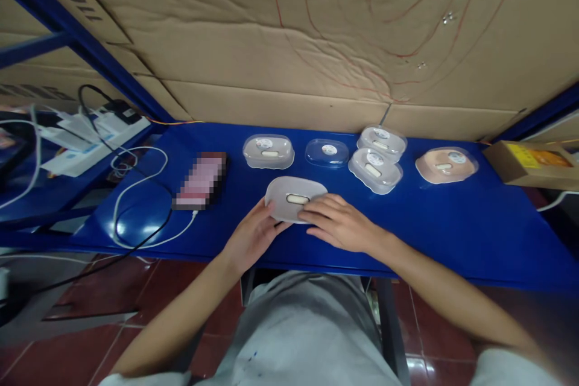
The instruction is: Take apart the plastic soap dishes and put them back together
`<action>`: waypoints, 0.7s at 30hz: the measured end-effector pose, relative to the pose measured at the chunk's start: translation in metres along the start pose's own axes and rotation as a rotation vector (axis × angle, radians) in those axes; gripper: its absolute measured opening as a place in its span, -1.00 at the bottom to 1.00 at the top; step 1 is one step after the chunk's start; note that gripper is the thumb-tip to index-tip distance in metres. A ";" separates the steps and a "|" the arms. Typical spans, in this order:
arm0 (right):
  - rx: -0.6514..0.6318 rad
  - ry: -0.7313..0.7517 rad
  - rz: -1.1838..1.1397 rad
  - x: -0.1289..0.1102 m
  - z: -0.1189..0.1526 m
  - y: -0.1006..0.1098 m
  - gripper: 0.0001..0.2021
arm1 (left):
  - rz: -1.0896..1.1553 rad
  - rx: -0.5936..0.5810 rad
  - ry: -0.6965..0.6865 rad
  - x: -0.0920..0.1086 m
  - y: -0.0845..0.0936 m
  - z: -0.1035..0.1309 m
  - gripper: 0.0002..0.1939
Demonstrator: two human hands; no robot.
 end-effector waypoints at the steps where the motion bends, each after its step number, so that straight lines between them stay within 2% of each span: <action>1: 0.014 -0.039 -0.015 0.009 -0.003 0.002 -0.62 | 0.014 0.025 -0.011 0.001 0.002 0.003 -0.65; 5: 0.073 -0.409 0.023 0.062 -0.018 0.005 -0.50 | 0.027 0.100 -0.049 0.002 0.010 0.010 -0.63; 8: -0.005 -0.532 0.069 0.087 -0.028 -0.003 -0.44 | 0.013 0.109 -0.050 0.000 0.014 0.011 -0.54; 11: -0.036 -0.508 0.073 0.089 -0.028 -0.012 -0.41 | 0.024 0.124 -0.039 -0.003 0.018 0.013 -0.54; 13: -0.025 -0.503 0.065 0.085 -0.026 -0.014 -0.29 | 0.018 0.131 -0.024 -0.003 0.019 0.014 -0.56; 17: -0.057 -0.569 -0.028 0.085 -0.021 -0.012 -0.17 | -0.025 0.105 -0.004 -0.001 0.017 0.016 -0.54; 21: 0.125 -0.603 -0.136 0.073 -0.018 0.003 -0.25 | -0.019 0.059 -0.011 0.000 0.013 0.015 -0.51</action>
Point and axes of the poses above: each hand's wrist, its own z-axis away from the middle knuckle, its own y-axis out of the back of the hand, x = y × z, the point moved 3 cm from there along -z, towards the middle knuckle, and after that the axes turned 14 degrees about -x, right-handed, at the moved point
